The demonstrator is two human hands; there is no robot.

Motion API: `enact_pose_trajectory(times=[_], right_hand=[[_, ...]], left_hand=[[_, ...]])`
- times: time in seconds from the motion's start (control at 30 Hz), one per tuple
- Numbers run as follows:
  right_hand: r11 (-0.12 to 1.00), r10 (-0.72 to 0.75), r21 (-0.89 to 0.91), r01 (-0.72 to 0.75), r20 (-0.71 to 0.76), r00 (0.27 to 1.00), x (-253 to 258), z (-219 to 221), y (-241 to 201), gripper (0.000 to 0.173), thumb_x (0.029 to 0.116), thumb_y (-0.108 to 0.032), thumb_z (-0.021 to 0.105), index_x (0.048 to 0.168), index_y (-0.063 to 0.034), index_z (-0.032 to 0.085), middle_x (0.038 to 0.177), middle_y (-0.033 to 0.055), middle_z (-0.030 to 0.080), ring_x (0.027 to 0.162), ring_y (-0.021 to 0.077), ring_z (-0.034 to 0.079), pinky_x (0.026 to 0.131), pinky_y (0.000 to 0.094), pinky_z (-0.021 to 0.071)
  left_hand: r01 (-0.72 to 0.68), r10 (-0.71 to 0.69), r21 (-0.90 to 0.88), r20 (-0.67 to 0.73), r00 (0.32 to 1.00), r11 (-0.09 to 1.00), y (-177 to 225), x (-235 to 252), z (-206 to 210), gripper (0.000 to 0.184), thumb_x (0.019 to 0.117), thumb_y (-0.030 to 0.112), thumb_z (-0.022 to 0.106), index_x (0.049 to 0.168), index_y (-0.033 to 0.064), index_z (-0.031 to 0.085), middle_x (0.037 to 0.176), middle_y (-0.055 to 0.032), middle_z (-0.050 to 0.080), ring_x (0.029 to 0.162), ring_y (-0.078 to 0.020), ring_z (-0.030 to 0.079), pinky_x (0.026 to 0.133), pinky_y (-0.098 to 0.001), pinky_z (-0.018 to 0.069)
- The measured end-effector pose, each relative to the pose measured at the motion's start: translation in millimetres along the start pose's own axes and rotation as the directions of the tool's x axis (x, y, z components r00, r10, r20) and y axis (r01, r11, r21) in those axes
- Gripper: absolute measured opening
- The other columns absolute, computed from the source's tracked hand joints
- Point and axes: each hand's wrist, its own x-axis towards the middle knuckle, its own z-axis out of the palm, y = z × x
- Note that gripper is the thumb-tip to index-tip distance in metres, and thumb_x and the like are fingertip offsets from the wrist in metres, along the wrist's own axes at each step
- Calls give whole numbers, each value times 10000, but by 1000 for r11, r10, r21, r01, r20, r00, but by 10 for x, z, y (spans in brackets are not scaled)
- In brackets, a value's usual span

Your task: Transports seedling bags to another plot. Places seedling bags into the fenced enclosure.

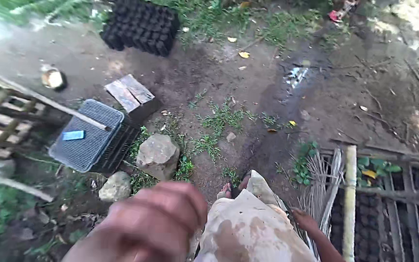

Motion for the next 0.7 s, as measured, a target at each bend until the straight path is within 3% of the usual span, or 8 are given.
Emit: enact_pose_trajectory(times=[0.03, 0.1, 0.13, 0.2, 0.33, 0.47, 0.6, 0.7], right_hand=[[999, -7, -43, 7, 14, 1000, 118, -27, -212, 388, 1096, -347, 495, 1409, -158, 626, 1259, 200, 682, 1068, 353, 680, 889, 580, 545], [998, 44, -53, -42, 49, 998, 342, -68, -672, 442, 1091, -421, 482, 1421, -155, 605, 1292, 205, 663, 1112, 382, 664, 899, 621, 535], [996, 90, -20, -89, 74, 993, 457, -94, -910, 501, 1080, -478, 480, 1436, -141, 581, 1325, 201, 650, 1148, 396, 655, 913, 647, 531], [985, 162, 36, -170, 155, 975, 685, -111, -1394, 617, 1043, -579, 495, 1452, -119, 536, 1308, 182, 664, 1116, 380, 676, 886, 630, 554], [994, 104, -3, -107, 280, 954, 1253, -94, -2340, 506, 1044, -513, 540, 1381, -142, 607, 1180, 175, 683, 1005, 328, 681, 829, 566, 572], [996, 86, -12, -87, 302, 949, 1598, -332, -3173, 467, 1076, -459, 487, 1400, -136, 577, 1128, 156, 676, 938, 283, 669, 797, 505, 571], [971, 150, 114, -208, 384, 911, 1889, -527, -3676, 496, 1097, -480, 435, 1459, -153, 527, 1225, 143, 693, 1008, 286, 707, 852, 480, 586], [950, 191, 151, -274, 411, 891, 2011, -558, -3757, 481, 1097, -461, 444, 1478, -176, 511, 1222, 126, 716, 986, 293, 721, 821, 487, 591]], left_hand=[[-22, 43, 120, -176, 983, 993, -267, 42, -104, 340, 1026, 424, 583, 836, 149, 645, 642, 24, 598, 595, -127, 605, 621, -335, 559], [183, -37, 392, -351, 936, 901, -785, 20, -474, 311, 1070, 386, 539, 1142, 155, 735, 766, -16, 669, 617, -133, 613, 599, -334, 565], [339, -132, 527, -391, 911, 779, -1026, -48, -685, 324, 1086, 349, 516, 1265, 169, 716, 931, -33, 726, 703, -145, 661, 650, -353, 601], [613, -364, 621, -493, 790, 489, -1516, -267, -1098, 324, 1078, 299, 524, 1342, 210, 690, 1200, 21, 743, 968, -126, 728, 867, -398, 636], [925, -602, 343, -707, 370, 165, -2325, -800, -1730, 320, 1072, 320, 535, 1315, 187, 695, 1073, -10, 766, 923, -134, 747, 866, -404, 639], [995, -639, 86, -768, 38, -45, -2718, -1194, -1852, 337, 1084, 293, 524, 1315, 100, 676, 1079, -94, 761, 909, -206, 748, 832, -456, 632], [984, -695, -81, -699, -168, -157, -2621, -1040, -1700, 346, 1095, 244, 519, 1341, 33, 641, 1153, -126, 747, 972, -211, 750, 875, -414, 627], [970, -720, -63, -659, -219, -237, -2451, -961, -1763, 339, 1087, 239, 541, 1339, 36, 642, 1155, -120, 744, 957, -193, 752, 860, -394, 640]])
